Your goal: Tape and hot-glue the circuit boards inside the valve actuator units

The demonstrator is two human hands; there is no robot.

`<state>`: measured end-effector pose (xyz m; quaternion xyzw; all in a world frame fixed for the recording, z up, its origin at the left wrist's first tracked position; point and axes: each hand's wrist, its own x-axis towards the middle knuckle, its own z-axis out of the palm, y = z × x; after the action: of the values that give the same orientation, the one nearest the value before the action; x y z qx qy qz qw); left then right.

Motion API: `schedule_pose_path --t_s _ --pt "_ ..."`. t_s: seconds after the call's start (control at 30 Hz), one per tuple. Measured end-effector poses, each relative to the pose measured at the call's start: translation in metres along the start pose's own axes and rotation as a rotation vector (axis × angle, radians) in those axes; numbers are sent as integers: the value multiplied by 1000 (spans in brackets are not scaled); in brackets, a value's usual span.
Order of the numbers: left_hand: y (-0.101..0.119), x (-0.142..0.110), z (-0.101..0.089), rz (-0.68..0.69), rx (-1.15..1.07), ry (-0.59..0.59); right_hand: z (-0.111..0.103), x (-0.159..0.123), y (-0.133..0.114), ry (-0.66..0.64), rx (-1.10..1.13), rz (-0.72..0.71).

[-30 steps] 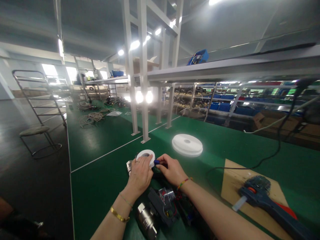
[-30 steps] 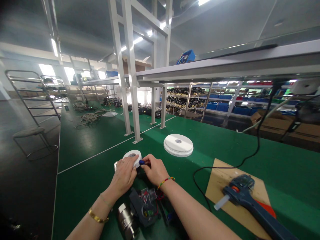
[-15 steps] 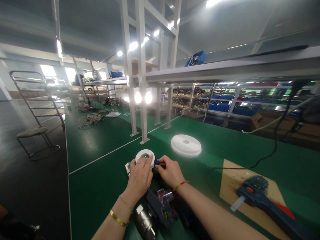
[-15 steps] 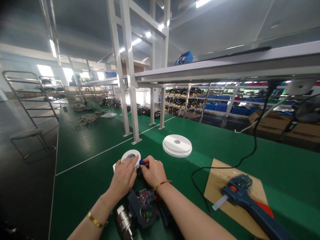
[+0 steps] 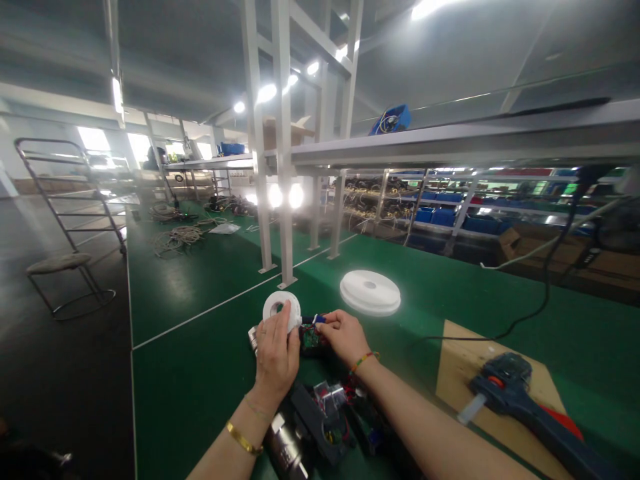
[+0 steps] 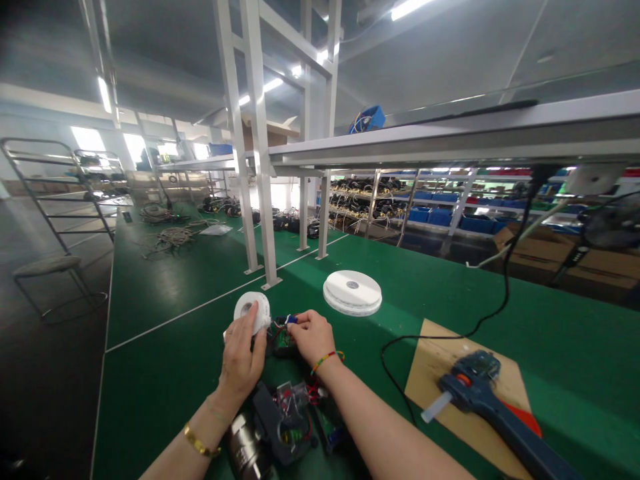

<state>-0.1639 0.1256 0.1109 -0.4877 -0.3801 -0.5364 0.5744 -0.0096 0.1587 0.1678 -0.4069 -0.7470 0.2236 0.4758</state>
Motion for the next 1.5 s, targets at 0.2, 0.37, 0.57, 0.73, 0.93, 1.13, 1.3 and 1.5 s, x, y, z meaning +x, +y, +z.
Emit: schedule_pose_path --t_s 0.2,0.37,0.57,0.73,0.93,1.13,1.3,1.5 --pt "-3 -5 7 -35 55 -134 -17 2 8 -130 -122 -231" --pt "2 -6 11 -75 92 -280 -29 1 5 -217 -300 -375" --pt "5 -4 12 -153 87 -381 -38 2 1 -306 -461 -428" --pt "6 0 14 -205 50 -408 -42 -1 -2 -422 -371 -381" --pt "-2 0 6 -187 -59 -427 -38 0 3 -482 -210 -325" --pt "-2 0 1 -123 -71 -480 -40 -3 1 -474 -243 -325" --pt "1 1 7 -151 -15 -499 -41 -3 4 -387 -475 -378" --pt "1 2 4 -146 -12 -519 -29 -6 10 -362 -712 -455"
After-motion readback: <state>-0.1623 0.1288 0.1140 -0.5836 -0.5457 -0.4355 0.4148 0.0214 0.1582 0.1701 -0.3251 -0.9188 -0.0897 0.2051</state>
